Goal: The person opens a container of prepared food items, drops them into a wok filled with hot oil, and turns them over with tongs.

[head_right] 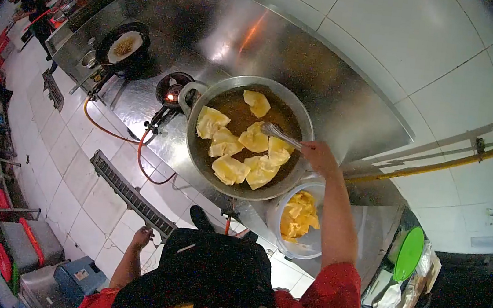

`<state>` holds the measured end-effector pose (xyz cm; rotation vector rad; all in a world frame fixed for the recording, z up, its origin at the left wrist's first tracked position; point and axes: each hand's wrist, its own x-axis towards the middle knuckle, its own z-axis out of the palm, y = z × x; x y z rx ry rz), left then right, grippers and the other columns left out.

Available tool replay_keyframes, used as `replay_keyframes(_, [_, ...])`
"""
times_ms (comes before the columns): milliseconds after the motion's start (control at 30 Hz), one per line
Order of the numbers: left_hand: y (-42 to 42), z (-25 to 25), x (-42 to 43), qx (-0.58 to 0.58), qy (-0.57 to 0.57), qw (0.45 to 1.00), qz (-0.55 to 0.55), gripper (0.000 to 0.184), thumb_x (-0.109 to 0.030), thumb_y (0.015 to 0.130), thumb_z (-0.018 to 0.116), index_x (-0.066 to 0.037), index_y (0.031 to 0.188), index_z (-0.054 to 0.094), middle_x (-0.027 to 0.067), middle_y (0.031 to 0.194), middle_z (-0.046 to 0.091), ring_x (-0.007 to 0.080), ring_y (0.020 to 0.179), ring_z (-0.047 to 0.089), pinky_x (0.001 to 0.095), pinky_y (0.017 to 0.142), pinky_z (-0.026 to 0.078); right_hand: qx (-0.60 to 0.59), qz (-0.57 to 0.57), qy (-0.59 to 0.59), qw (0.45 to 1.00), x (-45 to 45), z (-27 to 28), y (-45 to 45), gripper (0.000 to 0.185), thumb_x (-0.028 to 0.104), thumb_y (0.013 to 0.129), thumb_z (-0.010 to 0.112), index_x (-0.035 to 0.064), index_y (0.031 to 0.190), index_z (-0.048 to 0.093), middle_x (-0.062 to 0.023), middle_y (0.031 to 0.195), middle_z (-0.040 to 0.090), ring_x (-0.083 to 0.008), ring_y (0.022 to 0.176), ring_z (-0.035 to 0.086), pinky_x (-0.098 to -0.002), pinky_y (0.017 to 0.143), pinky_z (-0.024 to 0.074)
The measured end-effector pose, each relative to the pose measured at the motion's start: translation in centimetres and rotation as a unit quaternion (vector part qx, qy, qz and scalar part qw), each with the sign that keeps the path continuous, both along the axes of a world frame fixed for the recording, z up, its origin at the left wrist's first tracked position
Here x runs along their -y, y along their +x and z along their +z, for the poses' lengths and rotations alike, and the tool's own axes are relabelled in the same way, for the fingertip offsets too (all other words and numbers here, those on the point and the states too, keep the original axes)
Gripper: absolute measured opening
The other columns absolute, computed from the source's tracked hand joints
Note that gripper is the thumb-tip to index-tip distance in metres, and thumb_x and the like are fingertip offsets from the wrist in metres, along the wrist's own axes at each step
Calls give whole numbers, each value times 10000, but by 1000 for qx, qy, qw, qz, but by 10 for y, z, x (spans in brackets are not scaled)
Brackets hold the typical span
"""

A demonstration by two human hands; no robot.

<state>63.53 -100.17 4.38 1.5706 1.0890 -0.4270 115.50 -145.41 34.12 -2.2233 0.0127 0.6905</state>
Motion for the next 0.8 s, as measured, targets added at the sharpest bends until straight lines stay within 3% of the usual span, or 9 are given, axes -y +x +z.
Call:
replay_keyframes(100, [3,-9,-6,32,-3,999,1,307,-251,938,562,-7,1123,543,126,906,672,184,734,642,326,643,520,-86,36,-9,996,6,11,28,298,200,899,608,62,1158,658,20,659,546,-46,475,398,-216,402,303])
replay_keyframes(200, [-6,-11,-1,47,-1,999,0,302,-251,937,564,-15,1125,542,121,905,671,183,735,642,317,650,518,-120,64,0,991,-4,21,35,315,202,894,615,55,1171,643,15,665,553,-42,488,400,-208,403,304])
replay_keyframes(333, [-24,-6,24,11,-8,1000,13,286,-260,931,572,-10,1071,561,116,889,668,172,723,634,310,621,507,-61,66,-17,996,2,7,45,299,232,885,623,57,1124,663,5,666,581,-66,460,411,-239,395,329])
replay_keyframes(433, [-49,-16,45,-18,-85,994,65,299,-252,916,592,15,1045,558,104,837,651,175,666,606,312,582,496,66,77,-25,994,9,5,33,336,219,863,630,35,1143,653,-38,681,609,-103,484,462,-283,439,393])
replay_keyframes(500, [-75,-34,55,3,-137,986,95,287,-240,920,581,16,1048,556,115,840,649,188,687,612,318,602,504,320,153,-113,928,-7,48,-3,375,213,824,639,7,1137,645,-125,738,652,-177,562,571,-337,559,476])
replay_keyframes(567, [-84,-33,64,-1,-178,976,129,286,-236,920,578,18,1049,554,123,855,654,195,699,619,320,612,510,276,128,-114,946,-17,66,-33,378,195,813,638,-5,1134,644,-132,791,668,-169,668,599,-326,651,484])
replay_keyframes(633, [-85,-25,73,-52,-105,992,52,299,-236,921,578,28,1059,550,145,899,668,209,733,638,324,630,520,233,100,-116,961,-24,63,-57,382,177,802,637,-18,1130,643,-139,844,685,-161,773,627,-315,744,491])
replay_keyframes(700, [-85,-30,76,-41,-108,992,52,307,-240,922,579,30,1064,551,151,918,672,213,744,644,325,631,522,179,109,-70,975,-27,48,-75,390,242,796,633,1,1102,655,-239,889,666,-323,810,667,-378,752,510])
replay_keyframes(800, [-69,-22,74,-50,-92,994,38,322,-250,923,581,31,1078,554,156,929,677,213,752,651,325,634,524,188,110,-43,975,-29,9,-85,392,253,797,629,9,1102,658,-250,911,662,-347,845,658,-387,765,505])
